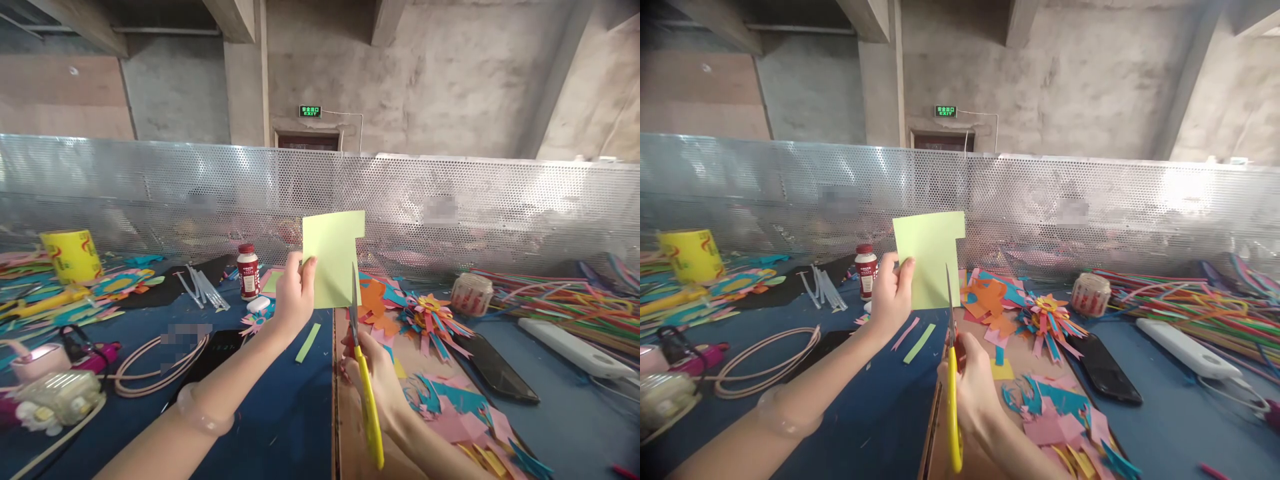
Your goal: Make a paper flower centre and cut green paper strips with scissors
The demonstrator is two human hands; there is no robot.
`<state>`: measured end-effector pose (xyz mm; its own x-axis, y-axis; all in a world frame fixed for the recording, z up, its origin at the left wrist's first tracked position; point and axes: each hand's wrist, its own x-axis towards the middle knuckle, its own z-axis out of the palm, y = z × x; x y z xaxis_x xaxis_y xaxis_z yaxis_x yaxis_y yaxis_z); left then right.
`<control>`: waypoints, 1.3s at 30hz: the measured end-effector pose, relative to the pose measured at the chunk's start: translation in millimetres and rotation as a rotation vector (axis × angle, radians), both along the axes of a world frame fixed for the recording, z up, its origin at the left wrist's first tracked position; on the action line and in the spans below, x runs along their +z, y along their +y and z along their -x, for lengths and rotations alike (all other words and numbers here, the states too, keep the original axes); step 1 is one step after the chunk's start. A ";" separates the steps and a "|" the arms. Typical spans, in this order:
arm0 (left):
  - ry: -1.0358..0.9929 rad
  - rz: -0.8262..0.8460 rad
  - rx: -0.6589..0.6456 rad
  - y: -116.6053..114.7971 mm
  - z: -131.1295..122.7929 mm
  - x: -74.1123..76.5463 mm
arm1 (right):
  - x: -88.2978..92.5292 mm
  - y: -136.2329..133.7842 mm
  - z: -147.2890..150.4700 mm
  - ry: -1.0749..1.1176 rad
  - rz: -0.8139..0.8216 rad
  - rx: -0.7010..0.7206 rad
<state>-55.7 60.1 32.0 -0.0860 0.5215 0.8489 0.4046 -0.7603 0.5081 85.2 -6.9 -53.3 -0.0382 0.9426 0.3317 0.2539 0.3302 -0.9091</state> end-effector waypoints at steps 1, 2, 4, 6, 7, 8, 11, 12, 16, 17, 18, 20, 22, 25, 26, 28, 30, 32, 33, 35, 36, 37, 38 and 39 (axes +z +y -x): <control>-0.002 0.002 -0.002 -0.1 0.0 0.2 | -1.3 1.2 -0.2 -0.007 -0.003 -0.005; -0.004 0.005 -0.006 -0.2 0.0 0.2 | -2.4 2.2 -0.3 -0.014 -0.007 -0.012; -0.006 0.009 -0.013 0.0 0.1 0.2 | -3.8 3.7 -0.2 -0.028 -0.025 -0.027; -0.006 0.009 -0.019 0.6 0.3 0.0 | -4.4 4.2 0.4 -0.027 -0.032 -0.036; -0.005 0.008 -0.020 0.9 0.4 -0.2 | -4.6 4.2 0.8 -0.027 -0.027 -0.035; -0.003 0.007 -0.021 1.3 0.5 -0.4 | -4.6 4.1 1.1 -0.027 -0.022 -0.035; -0.001 0.008 -0.022 2.2 0.9 -1.0 | -4.6 3.3 1.7 -0.022 -0.010 -0.041; 0.000 0.009 -0.022 2.3 1.0 -1.1 | -4.6 3.0 1.7 -0.021 -0.011 -0.047; -0.007 0.001 -0.027 1.7 0.8 -0.7 | -4.3 1.6 1.7 -0.015 -0.022 -0.042; -0.010 -0.003 -0.029 1.5 0.6 -0.4 | -4.2 1.3 1.9 -0.008 -0.020 -0.038; -0.015 -0.005 -0.031 1.3 0.4 -0.2 | -4.3 1.1 2.2 0.002 -0.016 -0.039; -0.019 0.004 -0.039 1.2 0.1 0.0 | -5.2 1.3 2.7 0.031 -0.009 -0.061; -0.023 0.026 -0.052 1.7 -0.1 -0.5 | -7.3 2.7 2.9 0.045 -0.015 -0.081; -0.034 0.058 -0.066 3.5 -0.2 -2.0 | -12.3 6.6 2.4 0.012 -0.045 -0.075; -0.039 0.064 -0.069 4.2 -0.3 -2.6 | -13.9 8.1 2.2 -0.002 -0.055 -0.075; -0.047 0.073 -0.068 5.1 -0.3 -3.2 | -16.1 10.5 1.8 -0.015 -0.067 -0.092; -0.050 0.075 -0.068 5.5 -0.4 -3.5 | -16.6 11.4 1.6 -0.015 -0.066 -0.116; -0.054 0.076 -0.070 5.6 -0.6 -3.5 | -15.9 11.0 1.9 -0.008 -0.049 -0.121; -0.056 0.078 -0.073 5.5 -0.7 -3.5 | -15.5 10.5 2.2 -0.002 -0.039 -0.116; -0.060 0.086 -0.078 5.6 -0.9 -3.8 | -15.2 9.9 3.6 0.015 -0.020 -0.104; -0.063 0.089 -0.080 5.6 -1.0 -4.0 | -15.5 9.9 4.6 0.025 -0.011 -0.103; -0.067 0.091 -0.081 5.8 -1.0 -4.3 | -16.0 10.0 5.6 0.036 -0.002 -0.106; -0.069 0.090 -0.080 5.9 -1.0 -4.5 | -16.5 10.2 6.7 0.046 0.006 -0.107; -0.069 0.086 -0.077 6.1 -1.0 -4.6 | -16.9 10.2 7.6 0.052 0.012 -0.098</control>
<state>-54.8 66.2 27.4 -0.0992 0.5996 0.7941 0.3086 -0.7401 0.5975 77.6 3.3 -70.2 0.0708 0.9450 0.3193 0.2371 0.2950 -0.9256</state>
